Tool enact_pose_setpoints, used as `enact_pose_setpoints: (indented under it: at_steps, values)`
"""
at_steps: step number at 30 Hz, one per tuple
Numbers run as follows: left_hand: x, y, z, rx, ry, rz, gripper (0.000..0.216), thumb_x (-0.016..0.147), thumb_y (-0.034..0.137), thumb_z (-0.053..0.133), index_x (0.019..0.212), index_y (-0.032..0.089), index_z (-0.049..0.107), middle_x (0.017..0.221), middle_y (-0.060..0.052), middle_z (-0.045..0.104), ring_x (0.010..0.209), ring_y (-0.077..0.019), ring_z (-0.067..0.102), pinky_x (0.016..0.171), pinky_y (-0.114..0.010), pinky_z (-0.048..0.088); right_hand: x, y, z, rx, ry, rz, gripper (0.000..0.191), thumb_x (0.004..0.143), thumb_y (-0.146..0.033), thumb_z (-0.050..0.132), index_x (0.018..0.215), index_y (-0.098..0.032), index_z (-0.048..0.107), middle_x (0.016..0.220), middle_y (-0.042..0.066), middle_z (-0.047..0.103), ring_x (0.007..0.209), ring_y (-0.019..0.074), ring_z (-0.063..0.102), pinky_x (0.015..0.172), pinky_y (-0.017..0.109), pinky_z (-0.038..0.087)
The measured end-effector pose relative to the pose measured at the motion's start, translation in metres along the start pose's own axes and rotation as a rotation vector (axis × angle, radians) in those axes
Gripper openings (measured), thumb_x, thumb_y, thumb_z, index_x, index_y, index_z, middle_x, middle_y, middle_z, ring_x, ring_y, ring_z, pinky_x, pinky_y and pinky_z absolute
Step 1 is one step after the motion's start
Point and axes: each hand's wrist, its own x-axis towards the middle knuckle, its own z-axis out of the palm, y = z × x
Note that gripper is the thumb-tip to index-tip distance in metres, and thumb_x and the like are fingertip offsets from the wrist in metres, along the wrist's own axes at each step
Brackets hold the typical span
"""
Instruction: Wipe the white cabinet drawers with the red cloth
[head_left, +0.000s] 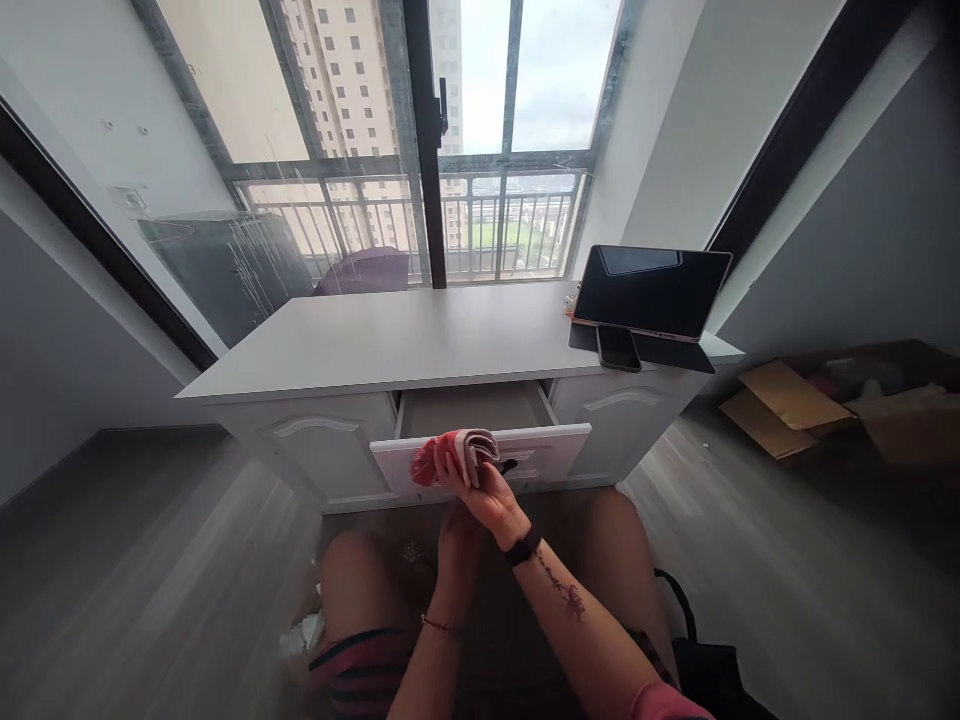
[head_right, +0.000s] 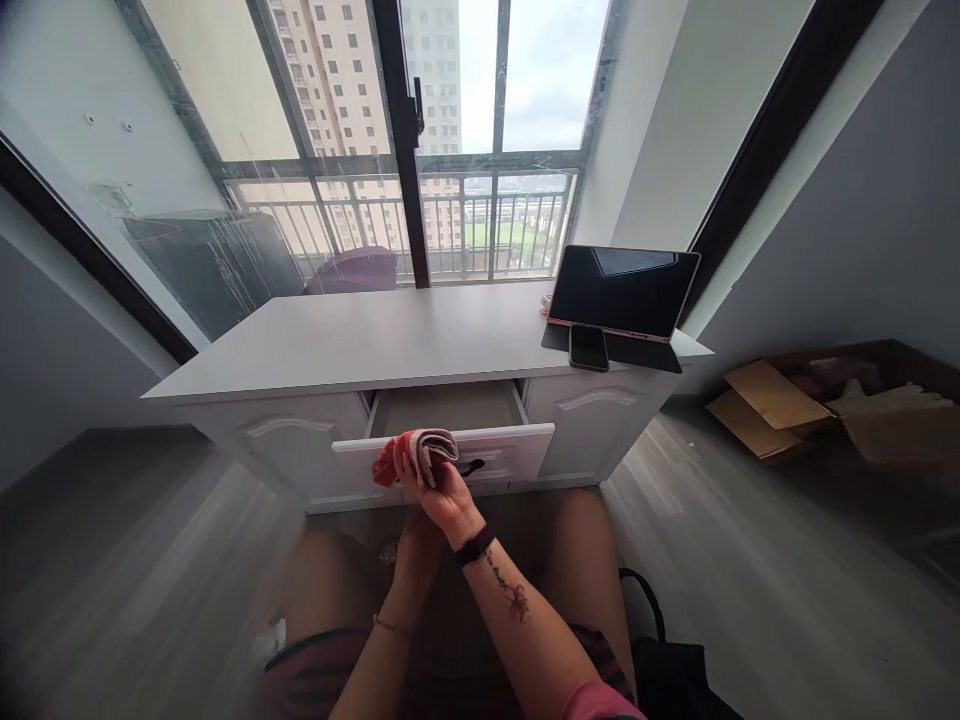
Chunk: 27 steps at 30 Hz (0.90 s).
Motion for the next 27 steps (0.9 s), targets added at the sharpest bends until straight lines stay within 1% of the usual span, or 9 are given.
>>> enact_pose_setpoints:
  at_steps: [2, 3, 7, 10, 13, 15, 18, 22, 27]
  values:
    - [0.011, 0.006, 0.025, -0.074, -0.076, 0.003, 0.025, 0.065, 0.009, 0.066, 0.083, 0.025, 0.072, 0.119, -0.015, 0.070, 0.146, -0.0303, 0.039, 0.120, -0.043, 0.031, -0.013, -0.013, -0.007, 0.049, 0.040, -0.009, 0.032, 0.087, -0.012, 0.035, 0.113, -0.018, 0.053, 0.122, 0.010, 0.062, 0.120, 0.0124, 0.060, 0.093, 0.032, 0.060]
    - [0.015, 0.008, 0.035, -0.152, -0.126, -0.019, 0.030, 0.067, 0.010, 0.065, 0.091, 0.025, 0.073, 0.126, -0.012, 0.069, 0.146, -0.0289, 0.039, 0.119, -0.043, 0.033, -0.020, -0.019, -0.011, 0.072, 0.069, -0.012, 0.034, 0.087, -0.011, 0.033, 0.114, -0.017, 0.053, 0.125, 0.010, 0.061, 0.122, 0.0111, 0.059, 0.093, 0.030, 0.060]
    - [0.019, 0.014, 0.056, -0.289, -0.240, -0.094, 0.050, 0.070, 0.016, 0.064, 0.118, 0.025, 0.069, 0.134, -0.009, 0.067, 0.127, -0.0273, 0.060, 0.107, -0.044, 0.047, -0.042, -0.041, -0.031, 0.126, 0.199, -0.007, 0.037, 0.092, -0.011, 0.026, 0.118, -0.013, 0.053, 0.138, 0.014, 0.052, 0.125, 0.0065, 0.057, 0.090, 0.021, 0.058]
    - [0.018, 0.014, 0.053, -0.353, -0.228, -0.187, 0.036, 0.073, 0.019, 0.070, 0.109, 0.022, 0.072, 0.126, -0.009, 0.071, 0.117, -0.0236, 0.065, 0.102, -0.038, 0.049, -0.056, -0.056, -0.046, 0.273, 0.207, 0.016, 0.034, 0.092, -0.012, 0.035, 0.122, -0.014, 0.052, 0.137, 0.012, 0.054, 0.124, 0.0059, 0.058, 0.088, 0.017, 0.058]
    - [0.020, 0.011, 0.048, -0.376, -0.116, -0.234, 0.016, 0.075, 0.022, 0.076, 0.090, 0.021, 0.072, 0.103, -0.005, 0.077, 0.095, -0.0177, 0.070, 0.093, -0.035, 0.051, -0.068, -0.069, -0.059, 0.551, 0.172, 0.063, 0.040, 0.087, -0.009, 0.043, 0.126, -0.015, 0.048, 0.130, 0.009, 0.059, 0.121, 0.0061, 0.059, 0.086, 0.015, 0.058]
    - [0.023, 0.008, 0.048, -0.364, -0.065, -0.234, 0.013, 0.073, 0.022, 0.079, 0.081, 0.020, 0.069, 0.087, -0.002, 0.076, 0.081, -0.0152, 0.070, 0.088, -0.034, 0.051, -0.077, -0.077, -0.066, 0.719, 0.186, 0.077, 0.043, 0.086, -0.008, 0.044, 0.128, -0.015, 0.046, 0.129, 0.009, 0.059, 0.121, 0.0072, 0.059, 0.085, 0.016, 0.059]
    - [0.027, 0.006, 0.050, -0.360, -0.038, -0.231, 0.017, 0.069, 0.020, 0.083, 0.076, 0.019, 0.067, 0.081, 0.000, 0.075, 0.078, -0.0136, 0.070, 0.086, -0.032, 0.050, -0.091, -0.088, -0.076, 0.877, 0.232, 0.051, 0.044, 0.086, -0.010, 0.046, 0.129, -0.015, 0.046, 0.128, 0.010, 0.059, 0.123, 0.0099, 0.059, 0.084, 0.019, 0.061]
    - [0.028, 0.005, 0.051, -0.352, -0.006, -0.213, 0.024, 0.063, 0.020, 0.087, 0.073, 0.019, 0.066, 0.079, 0.002, 0.075, 0.078, -0.0117, 0.069, 0.088, -0.030, 0.049, -0.109, -0.101, -0.091, 0.942, 0.293, -0.007, 0.046, 0.085, -0.012, 0.049, 0.131, -0.015, 0.047, 0.125, 0.011, 0.060, 0.119, 0.0118, 0.061, 0.080, 0.020, 0.062]
    - [0.029, 0.004, 0.048, -0.314, -0.039, -0.187, 0.030, 0.058, 0.025, 0.090, 0.075, 0.020, 0.066, 0.080, 0.002, 0.075, 0.082, -0.0123, 0.069, 0.092, -0.031, 0.049, -0.126, -0.109, -0.115, 0.855, 0.354, -0.146, 0.041, 0.083, -0.011, 0.051, 0.123, -0.020, 0.055, 0.122, 0.009, 0.063, 0.111, 0.0130, 0.065, 0.076, 0.023, 0.063]
